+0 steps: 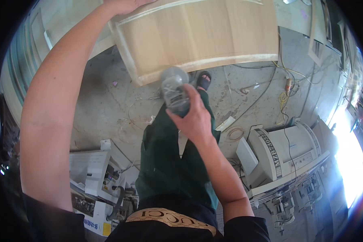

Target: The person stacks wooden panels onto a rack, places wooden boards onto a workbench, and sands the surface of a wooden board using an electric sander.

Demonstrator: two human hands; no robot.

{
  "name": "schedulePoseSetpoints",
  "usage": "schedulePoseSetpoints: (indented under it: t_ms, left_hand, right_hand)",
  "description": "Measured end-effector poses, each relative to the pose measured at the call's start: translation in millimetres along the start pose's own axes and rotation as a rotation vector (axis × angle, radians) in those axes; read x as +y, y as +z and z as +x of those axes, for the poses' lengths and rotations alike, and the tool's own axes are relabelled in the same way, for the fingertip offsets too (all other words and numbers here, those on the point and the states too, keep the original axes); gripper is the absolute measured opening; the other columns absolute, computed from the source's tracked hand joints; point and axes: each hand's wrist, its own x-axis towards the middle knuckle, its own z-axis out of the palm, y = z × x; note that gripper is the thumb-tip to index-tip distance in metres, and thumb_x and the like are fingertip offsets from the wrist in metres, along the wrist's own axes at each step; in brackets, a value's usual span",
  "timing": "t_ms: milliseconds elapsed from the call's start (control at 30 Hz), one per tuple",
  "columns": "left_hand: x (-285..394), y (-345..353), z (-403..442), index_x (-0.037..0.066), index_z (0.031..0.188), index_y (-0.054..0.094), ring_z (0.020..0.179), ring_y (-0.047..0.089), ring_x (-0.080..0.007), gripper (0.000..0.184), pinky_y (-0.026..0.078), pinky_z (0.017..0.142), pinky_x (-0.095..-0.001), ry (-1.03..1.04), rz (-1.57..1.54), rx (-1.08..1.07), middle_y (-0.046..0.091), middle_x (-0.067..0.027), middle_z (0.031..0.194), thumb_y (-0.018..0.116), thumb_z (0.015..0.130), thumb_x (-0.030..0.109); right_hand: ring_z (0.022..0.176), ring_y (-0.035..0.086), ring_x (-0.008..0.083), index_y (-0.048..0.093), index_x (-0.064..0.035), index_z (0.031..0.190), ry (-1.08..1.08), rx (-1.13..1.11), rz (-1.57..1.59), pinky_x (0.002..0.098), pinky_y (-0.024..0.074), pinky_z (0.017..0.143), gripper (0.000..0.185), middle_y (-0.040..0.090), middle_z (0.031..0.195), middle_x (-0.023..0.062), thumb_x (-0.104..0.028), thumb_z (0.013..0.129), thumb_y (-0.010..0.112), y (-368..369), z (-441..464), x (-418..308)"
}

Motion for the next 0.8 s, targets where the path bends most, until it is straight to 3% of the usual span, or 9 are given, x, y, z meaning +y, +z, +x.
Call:
schedulePoseSetpoints:
  t_ms: [167,233,467,600,667,700,733,767,800]
  left_hand:
    - [1.4,9.3,17.7,0.025,0.165,0.003,0.155,-0.011,-0.0432,0.115,-0.001,0.122,-0.0637,0.025,0.008,0.044,-0.011,-0.0245,0.168,0.058,0.082,0.081]
    - [-13.1,36.8,33.3,0.040,0.163,0.008,0.157,-0.003,-0.0389,0.097,0.005,0.119,-0.0709,0.035,0.196,0.247,-0.002,-0.0173,0.171,0.048,0.086,0.084]
    - [4.7,32.8,17.5,0.039,0.163,0.011,0.157,0.002,-0.0382,0.092,0.009,0.120,-0.0683,-0.003,0.232,0.245,0.003,-0.0178,0.171,0.046,0.089,0.081]
    - [58.3,80.3,-59.4,0.010,0.147,0.046,0.144,0.037,-0.0426,0.063,0.032,0.117,-0.0531,0.115,-0.301,0.498,0.043,-0.0252,0.153,0.058,0.098,0.048]
    - [125.2,108.6,-142.9,0.003,0.120,0.055,0.107,0.061,-0.0347,0.038,0.048,0.094,-0.0443,0.106,-0.847,0.447,0.062,-0.0207,0.112,0.063,0.098,0.032]
    - [158.9,113.7,-183.6,0.003,0.108,0.054,0.095,0.059,-0.0273,0.032,0.048,0.088,-0.0405,-0.085,-1.191,0.171,0.058,-0.0151,0.100,0.066,0.097,0.030]
    - [179.9,138.8,-206.1,0.003,0.103,0.053,0.089,0.057,-0.0215,0.031,0.048,0.084,-0.0376,-0.138,-1.211,0.109,0.057,-0.0108,0.094,0.067,0.098,0.030]
    - [205.4,181.7,-218.8,0.007,0.108,0.055,0.092,0.060,-0.0206,0.035,0.050,0.088,-0.0360,-0.347,-1.494,0.022,0.057,-0.0030,0.088,0.065,0.100,0.039]
    - [226.2,178.3,-221.6,0.007,0.113,0.054,0.099,0.060,-0.0221,0.039,0.049,0.095,-0.0382,-0.588,-1.711,-0.101,0.059,-0.0055,0.097,0.063,0.101,0.042]
  right_hand:
    - [0.120,0.062,0.0388,0.037,-0.0108,0.147,0.136,0.150,0.076,0.0441,0.0491,0.101,0.091,0.058,0.134,0.0218,-0.022,0.073,0.089,-74.7,19.9,33.4]
    - [0.122,0.060,0.0333,0.037,-0.0078,0.148,0.100,0.277,0.083,0.0419,0.0467,0.104,0.092,0.057,0.133,0.0218,-0.022,0.073,0.089,-100.9,26.5,50.4]
    - [0.120,0.056,0.0290,0.039,-0.0063,0.149,0.103,0.524,0.032,0.0400,0.0441,0.105,0.089,0.057,0.131,0.0189,-0.026,0.077,0.088,-179.9,41.0,129.7]
    - [0.125,0.051,0.0290,0.037,-0.0047,0.150,0.170,0.577,0.180,0.0393,0.0388,0.109,0.090,0.052,0.136,0.0191,-0.025,0.078,0.086,-192.2,16.7,140.1]
    - [0.126,0.048,0.0275,0.036,-0.0048,0.151,0.163,0.608,0.200,0.0385,0.0360,0.110,0.088,0.050,0.138,0.0183,-0.023,0.080,0.084,-190.6,1.7,150.6]
    - [0.128,0.047,0.0276,0.035,-0.0045,0.151,0.168,0.604,0.221,0.0383,0.0343,0.111,0.087,0.048,0.140,0.0181,-0.022,0.080,0.084,-189.2,-4.3,156.5]
    - [0.128,0.046,0.0275,0.035,-0.0045,0.152,0.163,0.601,0.247,0.0382,0.0337,0.112,0.088,0.047,0.141,0.0174,-0.022,0.080,0.084,-187.4,-10.3,163.3]
    - [0.129,0.046,0.0273,0.034,-0.0045,0.152,0.155,0.597,0.270,0.0380,0.0332,0.112,0.089,0.047,0.142,0.0167,-0.022,0.080,0.084,-188.5,-14.5,169.3]
    - [0.129,0.046,0.0273,0.034,-0.0045,0.152,0.128,0.579,0.274,0.0380,0.0332,0.112,0.089,0.047,0.142,0.0167,-0.022,0.080,0.084,-191.3,-18.5,171.9]
